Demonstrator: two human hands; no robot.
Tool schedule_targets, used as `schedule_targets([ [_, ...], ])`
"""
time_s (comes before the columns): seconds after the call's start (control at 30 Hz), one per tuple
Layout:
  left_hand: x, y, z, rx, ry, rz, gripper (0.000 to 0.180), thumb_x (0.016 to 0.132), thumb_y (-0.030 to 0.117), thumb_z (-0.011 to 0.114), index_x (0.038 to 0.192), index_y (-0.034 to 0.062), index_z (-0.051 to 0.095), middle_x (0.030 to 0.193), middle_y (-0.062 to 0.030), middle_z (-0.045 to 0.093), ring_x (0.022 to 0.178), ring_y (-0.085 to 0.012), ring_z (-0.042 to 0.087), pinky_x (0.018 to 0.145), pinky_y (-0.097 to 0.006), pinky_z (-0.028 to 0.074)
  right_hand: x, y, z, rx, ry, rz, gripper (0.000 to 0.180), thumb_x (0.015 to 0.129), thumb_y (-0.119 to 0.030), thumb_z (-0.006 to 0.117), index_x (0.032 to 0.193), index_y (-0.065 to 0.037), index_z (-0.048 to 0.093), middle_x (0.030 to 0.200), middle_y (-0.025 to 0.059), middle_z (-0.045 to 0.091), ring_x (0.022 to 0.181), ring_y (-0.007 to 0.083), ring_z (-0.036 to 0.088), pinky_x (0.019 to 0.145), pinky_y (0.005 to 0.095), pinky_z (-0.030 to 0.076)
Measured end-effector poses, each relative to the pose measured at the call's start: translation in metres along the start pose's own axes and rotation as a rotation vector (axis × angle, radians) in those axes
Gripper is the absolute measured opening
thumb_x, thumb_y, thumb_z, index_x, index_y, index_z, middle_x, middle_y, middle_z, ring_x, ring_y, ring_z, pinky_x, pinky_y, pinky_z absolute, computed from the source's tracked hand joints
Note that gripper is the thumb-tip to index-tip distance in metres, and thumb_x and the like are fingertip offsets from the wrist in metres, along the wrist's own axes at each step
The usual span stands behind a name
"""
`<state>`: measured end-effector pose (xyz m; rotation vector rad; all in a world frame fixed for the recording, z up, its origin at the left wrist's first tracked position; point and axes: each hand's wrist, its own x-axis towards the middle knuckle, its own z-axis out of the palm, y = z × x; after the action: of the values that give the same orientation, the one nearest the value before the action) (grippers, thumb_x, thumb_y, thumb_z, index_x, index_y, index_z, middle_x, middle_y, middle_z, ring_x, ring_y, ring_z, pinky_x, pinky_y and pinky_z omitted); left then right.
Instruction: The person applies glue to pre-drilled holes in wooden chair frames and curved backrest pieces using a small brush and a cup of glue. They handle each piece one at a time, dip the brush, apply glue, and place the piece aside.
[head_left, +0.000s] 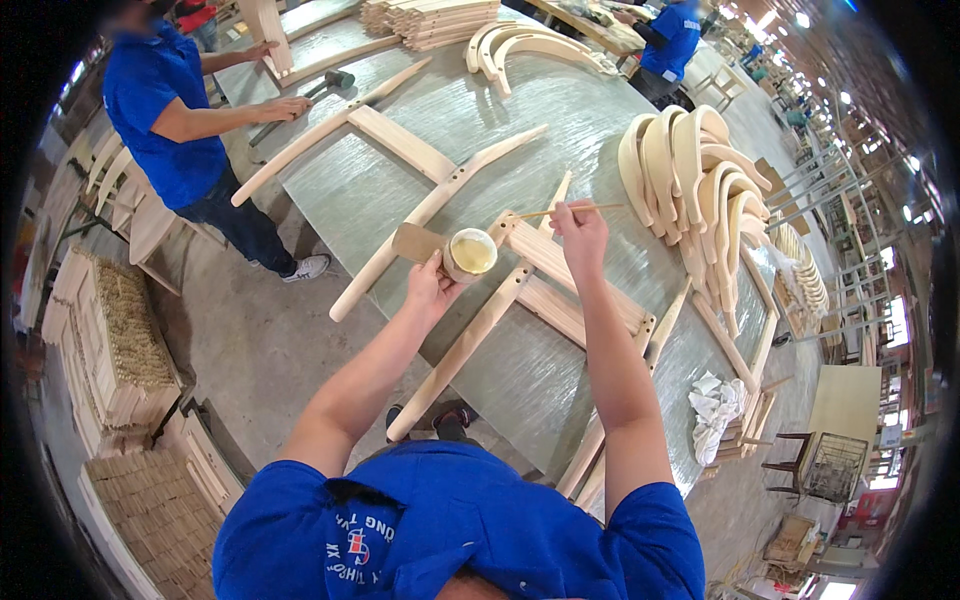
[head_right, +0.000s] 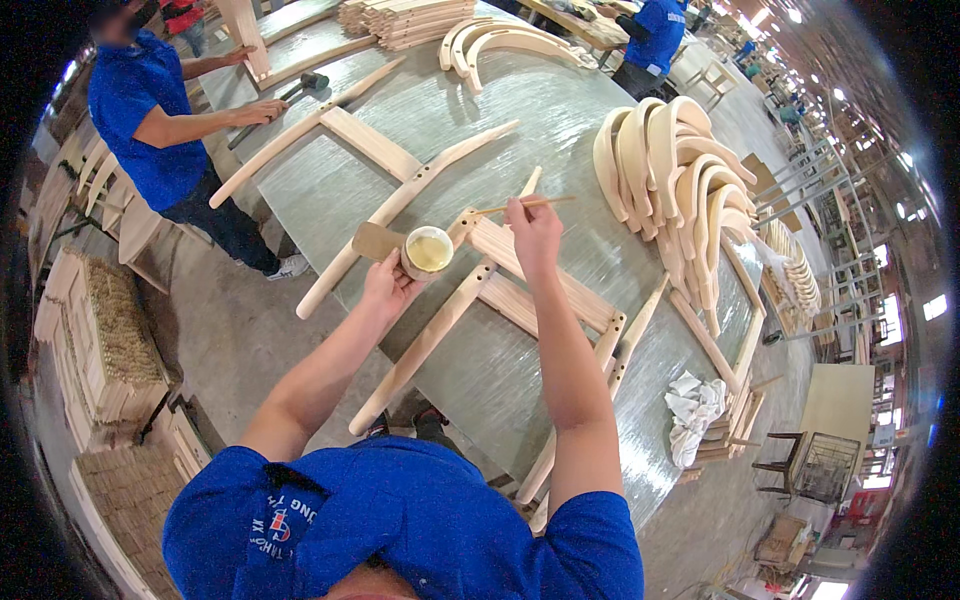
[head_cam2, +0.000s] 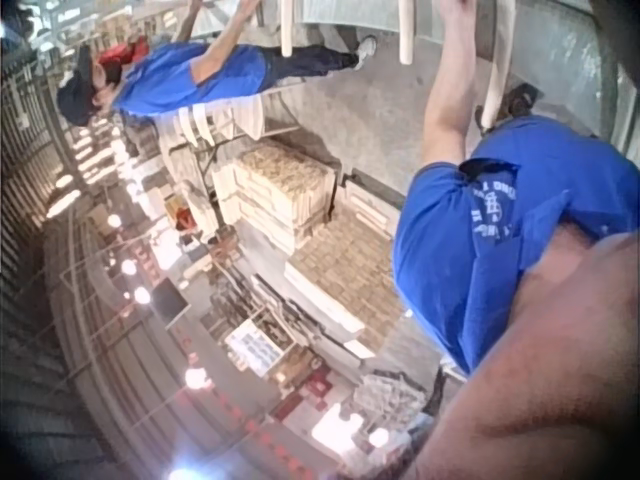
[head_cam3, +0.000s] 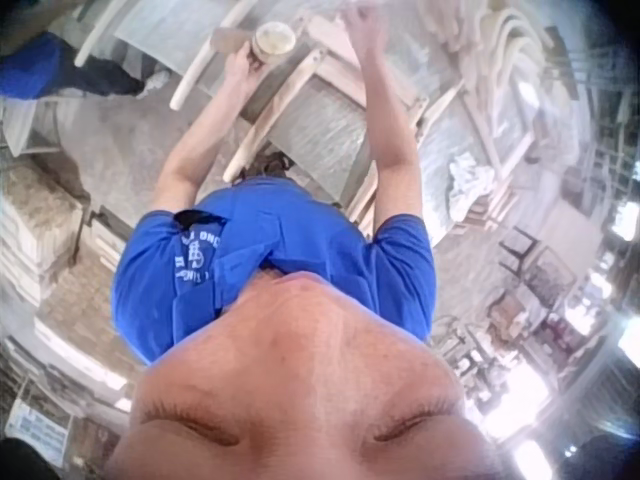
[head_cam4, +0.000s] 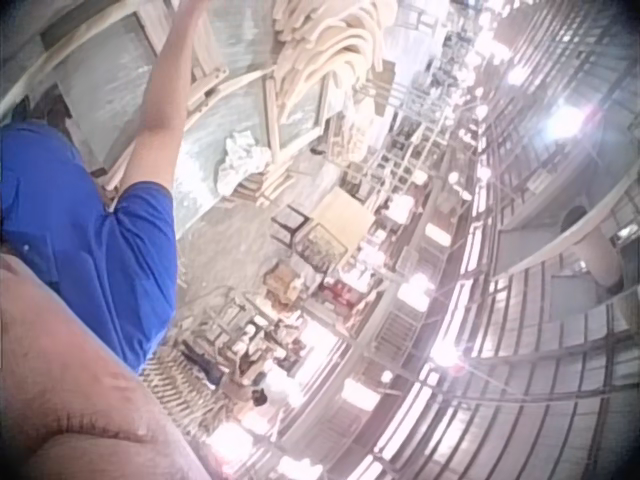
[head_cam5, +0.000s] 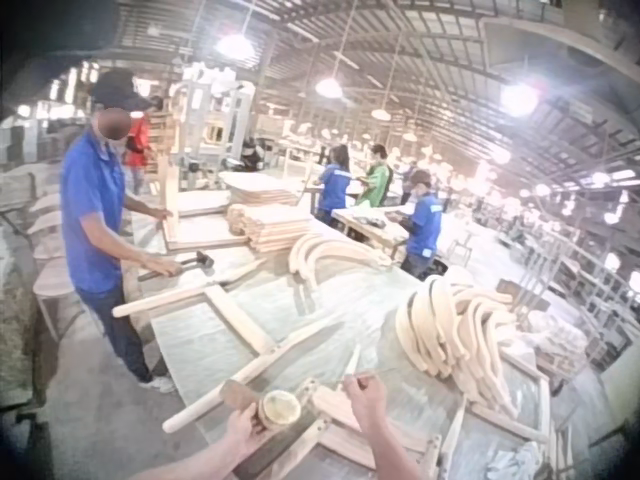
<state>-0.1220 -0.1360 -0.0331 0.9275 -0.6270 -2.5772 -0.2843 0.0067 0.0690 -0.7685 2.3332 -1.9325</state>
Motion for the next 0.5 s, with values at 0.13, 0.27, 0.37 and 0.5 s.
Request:
schedule_targets([
  [0.13, -0.003, 0.0, -0.017, -0.027, -0.029, -0.02, 0.03, 0.097, 0.025, 0.039, 0.116, 0.0022, 0.044, 0.108, -0.0137, 0.057, 0.098, -0.0252, 0.059, 0.086, -0.041, 0.051, 0.009, 0.003, 0.016, -0.3, -0.1, -0.163, 0.018, 0.084, -0.016, 0.061, 0.078, 0.0, 0.056, 0.066, 0.0128, 0.06, 0.058, 0.02, 0.059, 0.056, 0.0315, 0.046],
  [0.27, -0.015, -0.002, -0.031, -0.012, -0.044, -0.011, 0.028, 0.096, 0.026, 0.04, 0.114, 0.0052, 0.046, 0.104, -0.012, 0.058, 0.093, -0.023, 0.06, 0.082, -0.039, 0.052, 0.012, 0.007, 0.025, -0.387, -0.153, -0.252, 0.018, 0.083, -0.018, 0.061, 0.079, -0.001, 0.057, 0.068, 0.0156, 0.061, 0.061, 0.027, 0.061, 0.057, 0.0347, 0.047],
  [0.37, -0.02, -0.001, -0.037, -0.008, -0.041, -0.022, 0.029, 0.096, 0.027, 0.04, 0.114, 0.005, 0.047, 0.103, -0.0118, 0.059, 0.092, -0.0228, 0.061, 0.081, -0.038, 0.052, 0.015, 0.008, 0.029, -0.414, -0.183, -0.242, 0.018, 0.083, -0.018, 0.061, 0.08, -0.001, 0.057, 0.069, 0.0163, 0.062, 0.064, 0.0296, 0.062, 0.058, 0.0361, 0.048],
  [0.5, -0.023, 0.001, -0.042, 0.012, -0.037, -0.035, 0.031, 0.096, 0.026, 0.039, 0.116, 0.0033, 0.046, 0.109, -0.0117, 0.058, 0.098, -0.0229, 0.059, 0.087, -0.04, 0.05, 0.016, 0.012, 0.035, -0.479, -0.209, -0.259, 0.019, 0.082, -0.019, 0.062, 0.08, -0.001, 0.057, 0.07, 0.0162, 0.062, 0.064, 0.0311, 0.062, 0.057, 0.0365, 0.048],
])
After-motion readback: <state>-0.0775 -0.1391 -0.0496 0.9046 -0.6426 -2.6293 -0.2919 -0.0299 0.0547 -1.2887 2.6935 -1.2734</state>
